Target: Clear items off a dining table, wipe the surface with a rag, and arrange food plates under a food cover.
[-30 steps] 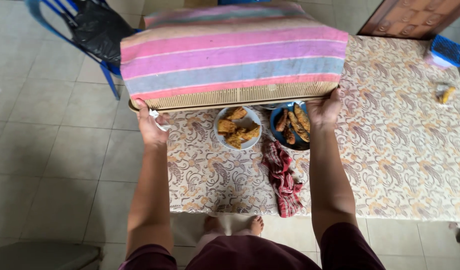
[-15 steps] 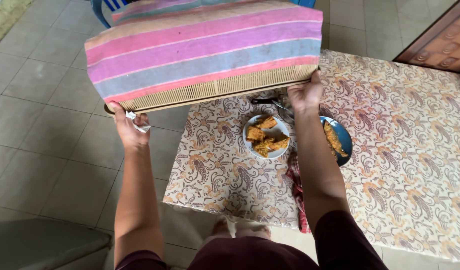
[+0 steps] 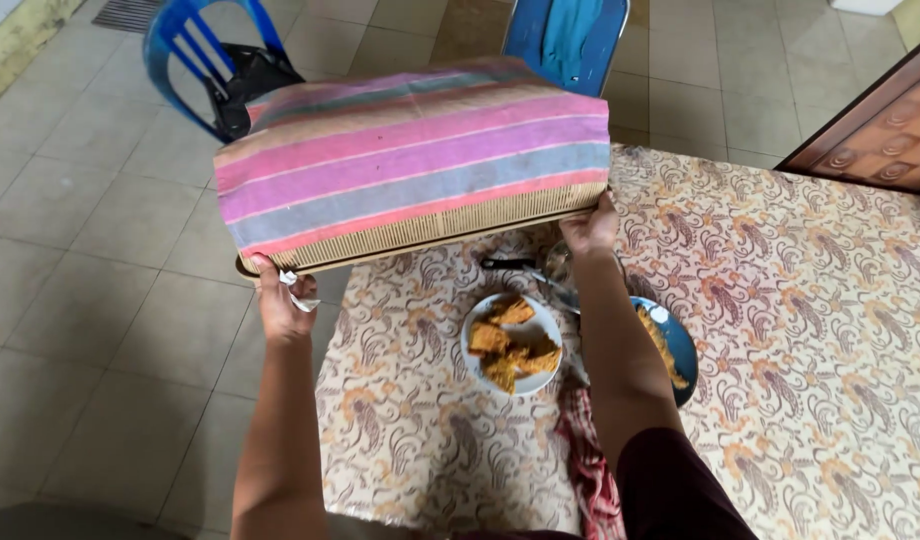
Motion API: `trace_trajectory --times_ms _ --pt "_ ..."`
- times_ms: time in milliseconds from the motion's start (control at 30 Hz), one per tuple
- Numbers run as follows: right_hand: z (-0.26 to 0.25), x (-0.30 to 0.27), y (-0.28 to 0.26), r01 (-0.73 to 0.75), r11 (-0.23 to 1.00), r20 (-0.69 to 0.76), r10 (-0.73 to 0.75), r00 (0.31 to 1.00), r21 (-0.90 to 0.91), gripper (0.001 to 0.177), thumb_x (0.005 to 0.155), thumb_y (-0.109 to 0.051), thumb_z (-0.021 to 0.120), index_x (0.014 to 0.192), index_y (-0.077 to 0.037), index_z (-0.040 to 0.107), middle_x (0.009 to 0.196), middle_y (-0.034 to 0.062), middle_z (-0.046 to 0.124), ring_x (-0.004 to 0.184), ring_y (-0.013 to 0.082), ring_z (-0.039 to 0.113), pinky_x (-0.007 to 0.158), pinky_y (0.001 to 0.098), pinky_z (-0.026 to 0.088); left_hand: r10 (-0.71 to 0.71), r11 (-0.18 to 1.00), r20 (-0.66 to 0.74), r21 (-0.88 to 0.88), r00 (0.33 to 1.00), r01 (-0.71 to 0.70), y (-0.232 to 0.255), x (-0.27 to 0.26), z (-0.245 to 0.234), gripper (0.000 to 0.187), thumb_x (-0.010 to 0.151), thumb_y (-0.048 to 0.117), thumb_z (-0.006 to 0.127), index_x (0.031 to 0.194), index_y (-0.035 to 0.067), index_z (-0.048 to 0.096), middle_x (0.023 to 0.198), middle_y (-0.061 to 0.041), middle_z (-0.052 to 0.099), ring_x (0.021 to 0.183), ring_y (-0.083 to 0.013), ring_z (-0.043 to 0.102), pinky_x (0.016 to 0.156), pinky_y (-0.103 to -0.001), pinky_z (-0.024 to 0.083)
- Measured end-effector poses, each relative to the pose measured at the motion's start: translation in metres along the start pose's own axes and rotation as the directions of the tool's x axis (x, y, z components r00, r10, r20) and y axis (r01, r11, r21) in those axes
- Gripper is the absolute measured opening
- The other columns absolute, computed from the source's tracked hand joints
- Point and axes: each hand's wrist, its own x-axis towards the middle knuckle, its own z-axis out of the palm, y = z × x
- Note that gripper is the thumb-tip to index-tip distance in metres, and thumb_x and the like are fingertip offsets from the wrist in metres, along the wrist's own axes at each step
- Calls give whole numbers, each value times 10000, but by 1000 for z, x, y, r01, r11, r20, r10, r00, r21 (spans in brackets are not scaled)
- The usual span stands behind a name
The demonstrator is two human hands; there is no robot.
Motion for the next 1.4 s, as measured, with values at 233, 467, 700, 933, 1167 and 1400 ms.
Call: trace_trajectory --times_ms 233,467,700,933,1167,1400 --pt "56 -2 -36 28 996 -463 -65 884 -85 463 1051 -238 277 1371 -1 513 1233 208 634 1132 244 672 962 404 620 -67 996 38 57 997 65 -92 55 23 361 1040 539 608 1080 181 584 795 35 569 551 -91 442 513 -263 366" --pt "-107 57 -94 119 992 -364 -121 923 -28 416 1119 -194 337 1399 57 518 1224 191 625 1134 248 639 1027 426 603 -183 982 48 56 982 181 -167 76 18 297 995 508 643 1093 232 590 855 58 574 619 -90 458 547 -268 378" --pt "-48 20 -90 -23 980 -581 -98 808 -197 503 1065 -286 284 1400 6 521 1347 226 585 1245 322 614 1117 493 507 -240 966 88 123 967 228 -191 69 20 259 1043 393 630 1217 246 509 916 33 559 670 -100 478 564 -268 388" --pt "-111 30 -116 -178 926 -586 -54 808 -331 471 1109 -236 249 1435 32 457 1373 246 559 1255 331 613 1072 464 512 -313 912 -133 233 940 336 -207 90 -16 306 1067 192 483 1372 211 459 970 8 597 623 -92 468 525 -261 375" --pt "-113 22 -126 -452 678 -630 -20 777 -579 415 1105 -159 295 1369 101 482 1193 236 647 1071 313 703 911 420 600 -195 657 -359 643 913 393 -219 111 -82 295 1032 187 541 1306 84 505 1007 -67 697 604 -93 499 500 -275 395" --pt "-101 15 -128 -490 547 -648 -131 751 -678 369 1072 -102 339 1331 77 532 1085 223 712 828 268 769 708 364 639 -222 476 -447 726 867 496 -208 96 -45 342 1016 232 601 1306 80 500 793 -78 559 489 -139 405 405 -331 287"
